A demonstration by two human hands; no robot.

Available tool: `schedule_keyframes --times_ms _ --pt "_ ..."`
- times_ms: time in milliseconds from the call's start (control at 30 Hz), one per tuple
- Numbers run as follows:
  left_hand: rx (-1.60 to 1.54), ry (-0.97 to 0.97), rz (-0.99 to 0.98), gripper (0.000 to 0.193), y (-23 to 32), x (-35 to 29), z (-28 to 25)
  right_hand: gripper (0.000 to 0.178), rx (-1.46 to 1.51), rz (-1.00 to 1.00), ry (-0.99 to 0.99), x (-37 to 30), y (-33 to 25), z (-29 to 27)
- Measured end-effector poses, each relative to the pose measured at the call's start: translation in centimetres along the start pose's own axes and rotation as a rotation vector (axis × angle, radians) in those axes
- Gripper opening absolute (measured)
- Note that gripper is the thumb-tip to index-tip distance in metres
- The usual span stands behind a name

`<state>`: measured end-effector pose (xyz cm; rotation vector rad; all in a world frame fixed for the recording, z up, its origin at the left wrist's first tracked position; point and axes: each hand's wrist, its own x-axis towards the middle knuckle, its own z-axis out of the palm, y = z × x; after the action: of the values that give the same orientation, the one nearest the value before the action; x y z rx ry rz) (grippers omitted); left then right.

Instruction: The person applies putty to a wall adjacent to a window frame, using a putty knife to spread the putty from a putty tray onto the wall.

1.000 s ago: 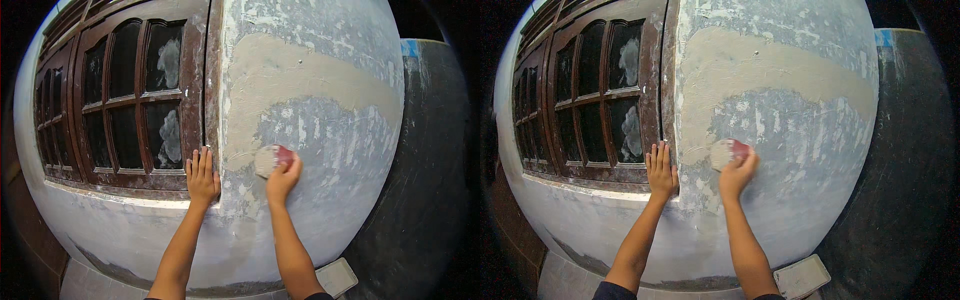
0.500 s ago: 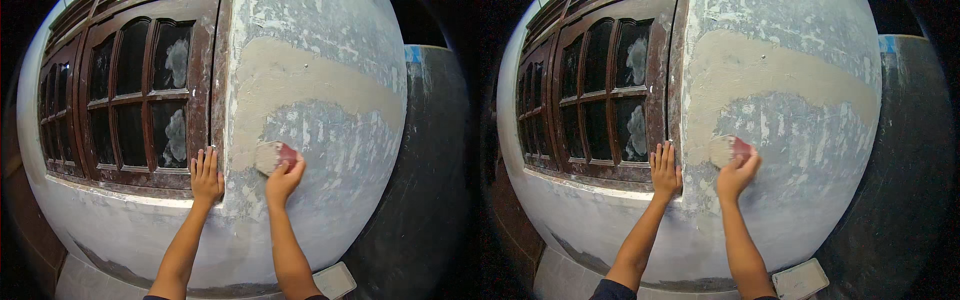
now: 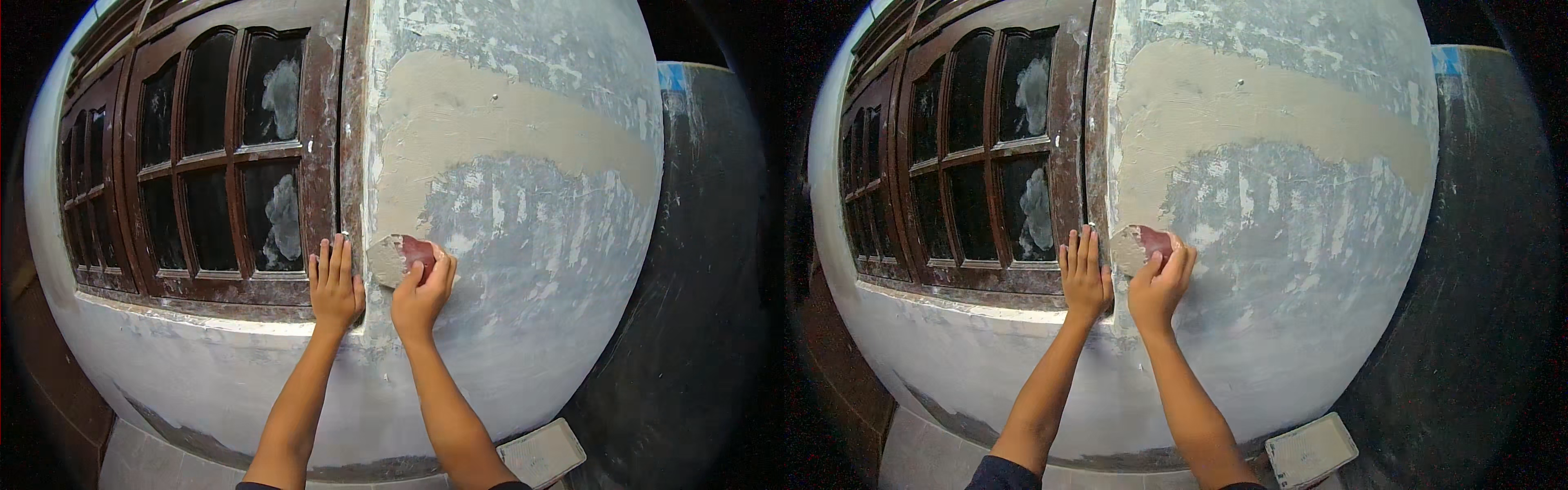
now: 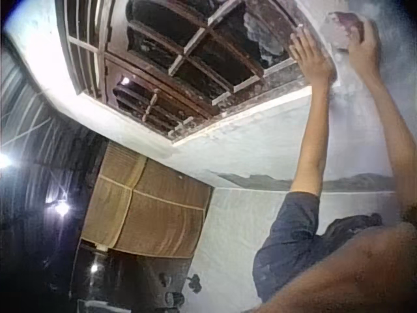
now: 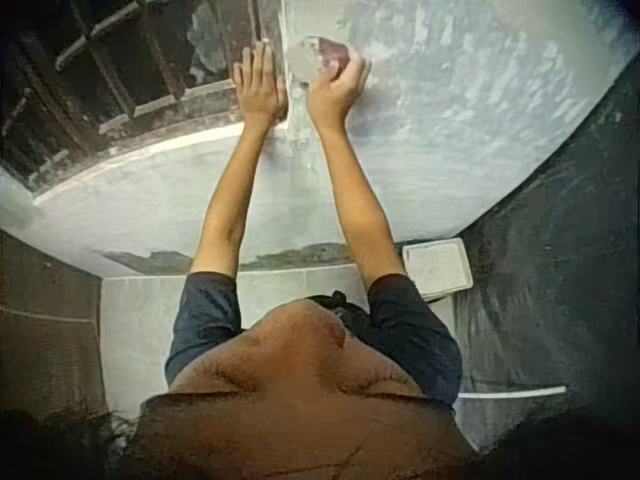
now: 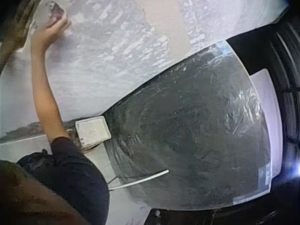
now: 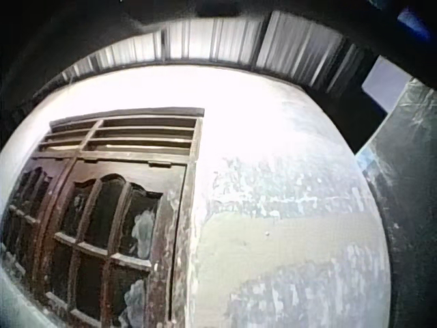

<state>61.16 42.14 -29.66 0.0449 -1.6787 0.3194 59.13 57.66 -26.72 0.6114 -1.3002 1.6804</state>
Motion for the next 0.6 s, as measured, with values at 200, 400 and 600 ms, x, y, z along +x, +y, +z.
schedule_keyframes --times_ms 200,400,600 --pt "0.007 -0.001 -0.01 0.062 -0.1 -0.1 -0.2 0.033 -0.044 0.331 0.249 0.6 2.3 -1.9" --pt "-0.036 -0.037 -0.001 0.064 0.2 0.0 -0.4 0.034 -0.096 0.135 0.051 -1.4 1.1 0.2" --pt "-0.002 -0.008 -0.011 0.06 -0.1 -0.3 -0.2 0.035 0.022 0.367 0.329 -1.2 2.5 -1.4"
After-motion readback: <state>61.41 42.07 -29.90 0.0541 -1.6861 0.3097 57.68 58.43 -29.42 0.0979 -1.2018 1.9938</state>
